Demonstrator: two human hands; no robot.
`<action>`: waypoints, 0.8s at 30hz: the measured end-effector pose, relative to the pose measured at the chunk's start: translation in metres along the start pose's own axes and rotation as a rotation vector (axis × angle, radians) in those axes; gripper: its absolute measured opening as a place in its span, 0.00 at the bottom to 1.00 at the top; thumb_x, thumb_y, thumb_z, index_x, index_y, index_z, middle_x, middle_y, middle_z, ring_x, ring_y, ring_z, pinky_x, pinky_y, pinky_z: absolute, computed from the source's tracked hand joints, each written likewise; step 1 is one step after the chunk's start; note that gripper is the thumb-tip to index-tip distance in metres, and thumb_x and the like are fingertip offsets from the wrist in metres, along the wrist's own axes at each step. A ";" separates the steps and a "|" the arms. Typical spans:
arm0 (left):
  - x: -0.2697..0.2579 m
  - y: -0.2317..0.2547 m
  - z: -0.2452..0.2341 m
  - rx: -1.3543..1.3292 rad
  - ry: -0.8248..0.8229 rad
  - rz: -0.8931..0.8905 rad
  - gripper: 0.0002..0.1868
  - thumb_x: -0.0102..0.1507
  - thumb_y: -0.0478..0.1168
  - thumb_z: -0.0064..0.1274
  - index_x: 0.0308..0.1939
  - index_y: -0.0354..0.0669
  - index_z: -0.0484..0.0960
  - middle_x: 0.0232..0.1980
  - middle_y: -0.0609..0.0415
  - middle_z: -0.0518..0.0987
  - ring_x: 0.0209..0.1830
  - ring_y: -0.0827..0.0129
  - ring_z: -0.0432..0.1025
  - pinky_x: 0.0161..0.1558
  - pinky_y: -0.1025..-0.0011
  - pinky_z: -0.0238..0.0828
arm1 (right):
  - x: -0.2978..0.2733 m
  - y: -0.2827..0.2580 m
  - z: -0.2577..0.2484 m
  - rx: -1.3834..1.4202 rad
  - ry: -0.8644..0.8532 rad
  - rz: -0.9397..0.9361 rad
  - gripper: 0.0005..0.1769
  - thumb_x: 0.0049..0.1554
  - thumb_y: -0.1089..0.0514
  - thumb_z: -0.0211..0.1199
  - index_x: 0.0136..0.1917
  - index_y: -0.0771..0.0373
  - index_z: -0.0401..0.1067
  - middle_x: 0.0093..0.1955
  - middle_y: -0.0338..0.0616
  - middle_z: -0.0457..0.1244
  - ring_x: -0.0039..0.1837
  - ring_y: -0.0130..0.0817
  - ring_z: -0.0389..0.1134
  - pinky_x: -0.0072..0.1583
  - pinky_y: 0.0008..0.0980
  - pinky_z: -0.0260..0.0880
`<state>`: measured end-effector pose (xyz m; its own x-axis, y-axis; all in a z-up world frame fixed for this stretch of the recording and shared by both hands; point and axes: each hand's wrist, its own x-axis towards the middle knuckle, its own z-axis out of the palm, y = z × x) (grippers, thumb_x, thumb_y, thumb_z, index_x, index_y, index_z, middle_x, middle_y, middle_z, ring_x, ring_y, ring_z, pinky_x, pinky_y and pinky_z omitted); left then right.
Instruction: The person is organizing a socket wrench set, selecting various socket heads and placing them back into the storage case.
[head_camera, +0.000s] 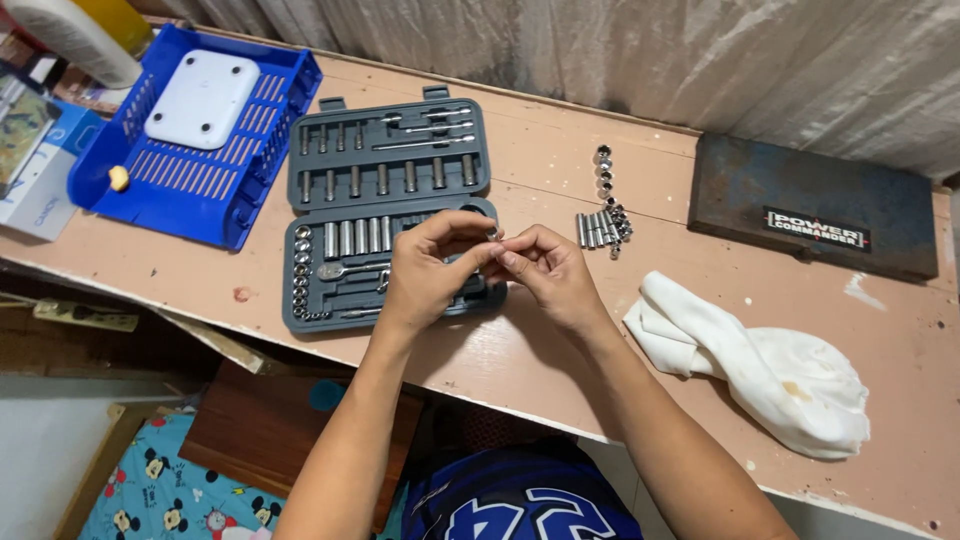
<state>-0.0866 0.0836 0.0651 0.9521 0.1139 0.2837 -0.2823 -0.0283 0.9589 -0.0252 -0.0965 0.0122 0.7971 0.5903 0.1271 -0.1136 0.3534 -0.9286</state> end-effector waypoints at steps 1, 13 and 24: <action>-0.002 -0.002 -0.002 0.003 0.007 0.001 0.14 0.62 0.31 0.63 0.51 0.35 0.83 0.46 0.50 0.86 0.48 0.72 0.82 0.52 0.75 0.83 | 0.001 0.002 0.003 0.001 -0.007 0.001 0.06 0.64 0.65 0.59 0.54 0.70 0.71 0.49 0.50 0.71 0.52 0.35 0.75 0.58 0.36 0.79; -0.019 -0.028 -0.035 -0.064 0.253 -0.084 0.10 0.66 0.33 0.59 0.51 0.35 0.85 0.42 0.54 0.85 0.39 0.78 0.78 0.39 0.79 0.78 | 0.013 -0.011 0.048 -0.311 -0.092 -0.028 0.14 0.62 0.68 0.62 0.61 0.68 0.70 0.55 0.42 0.67 0.55 0.27 0.70 0.58 0.27 0.74; -0.025 -0.036 -0.066 -0.116 0.264 -0.203 0.10 0.65 0.33 0.60 0.48 0.31 0.82 0.39 0.52 0.84 0.35 0.78 0.78 0.35 0.80 0.77 | 0.044 -0.021 0.066 -0.586 -0.291 -0.176 0.24 0.53 0.71 0.70 0.63 0.69 0.72 0.67 0.46 0.63 0.61 0.32 0.72 0.63 0.30 0.73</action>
<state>-0.1085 0.1472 0.0232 0.9315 0.3586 0.0612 -0.1158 0.1326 0.9844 -0.0269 -0.0299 0.0605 0.5729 0.7601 0.3067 0.4090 0.0592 -0.9106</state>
